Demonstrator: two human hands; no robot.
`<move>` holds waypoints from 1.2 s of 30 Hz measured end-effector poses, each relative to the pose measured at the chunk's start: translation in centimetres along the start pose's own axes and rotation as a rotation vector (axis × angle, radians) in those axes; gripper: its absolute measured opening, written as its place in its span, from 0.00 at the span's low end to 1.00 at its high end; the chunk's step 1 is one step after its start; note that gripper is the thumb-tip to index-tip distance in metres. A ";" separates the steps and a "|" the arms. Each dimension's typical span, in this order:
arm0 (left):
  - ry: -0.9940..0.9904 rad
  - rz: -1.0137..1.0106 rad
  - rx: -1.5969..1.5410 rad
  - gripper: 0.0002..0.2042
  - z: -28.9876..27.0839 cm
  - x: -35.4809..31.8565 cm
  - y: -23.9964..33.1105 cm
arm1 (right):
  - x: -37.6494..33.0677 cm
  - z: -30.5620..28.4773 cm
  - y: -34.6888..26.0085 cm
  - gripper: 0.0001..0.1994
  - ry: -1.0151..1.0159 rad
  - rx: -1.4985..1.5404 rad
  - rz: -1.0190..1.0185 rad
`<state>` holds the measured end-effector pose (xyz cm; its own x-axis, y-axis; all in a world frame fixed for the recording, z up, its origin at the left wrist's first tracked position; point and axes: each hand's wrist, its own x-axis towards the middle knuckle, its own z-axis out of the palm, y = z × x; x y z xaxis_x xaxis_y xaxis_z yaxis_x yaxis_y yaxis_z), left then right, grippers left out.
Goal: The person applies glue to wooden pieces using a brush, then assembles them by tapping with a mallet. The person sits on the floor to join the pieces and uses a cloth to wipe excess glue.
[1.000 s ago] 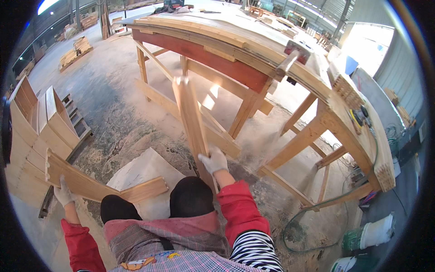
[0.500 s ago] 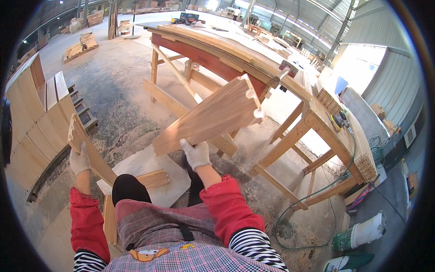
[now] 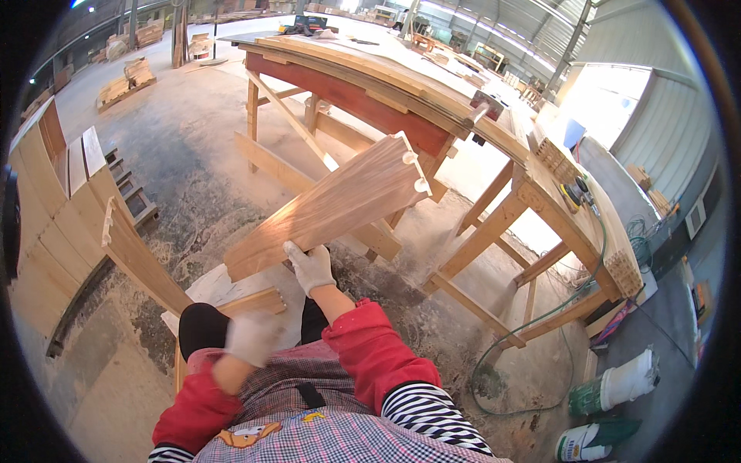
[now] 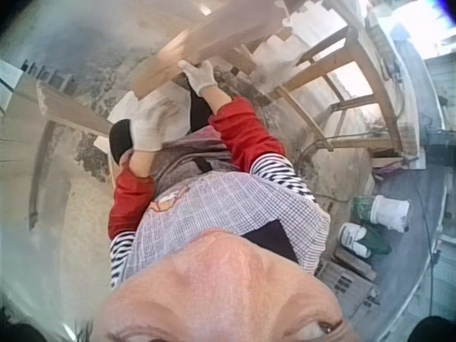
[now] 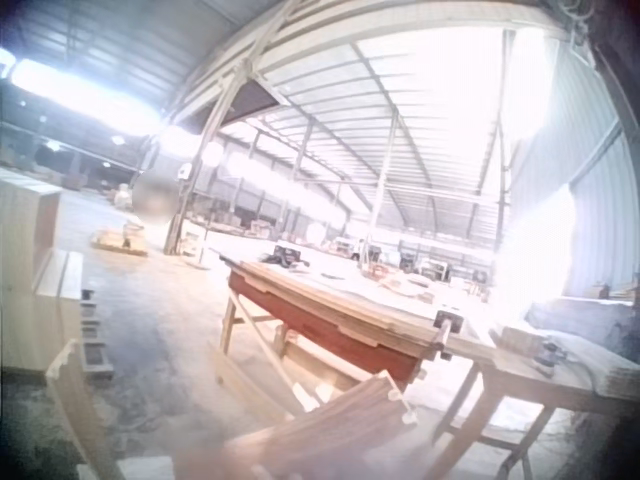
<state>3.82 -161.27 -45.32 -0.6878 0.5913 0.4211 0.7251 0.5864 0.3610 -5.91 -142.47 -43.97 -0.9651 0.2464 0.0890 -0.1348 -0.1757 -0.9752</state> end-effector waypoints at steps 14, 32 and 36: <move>-0.663 -0.022 -0.072 0.09 12.9 0.5 5.5 | -3.7 -2.5 -3.5 0.06 0.068 -0.093 -0.156; -0.815 -0.118 -0.986 0.12 6.0 -0.9 8.2 | -3.1 -1.8 -1.6 0.14 0.176 -0.189 -0.161; -0.374 -0.435 -0.952 0.07 9.0 -2.5 3.6 | -1.0 -3.2 1.7 0.17 0.208 -0.355 -0.174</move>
<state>7.87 -155.60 -52.58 -0.7403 0.6621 -0.1165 0.0387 0.2150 0.9758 -4.44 -139.94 -46.37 -0.8643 0.4362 0.2503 -0.1706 0.2140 -0.9618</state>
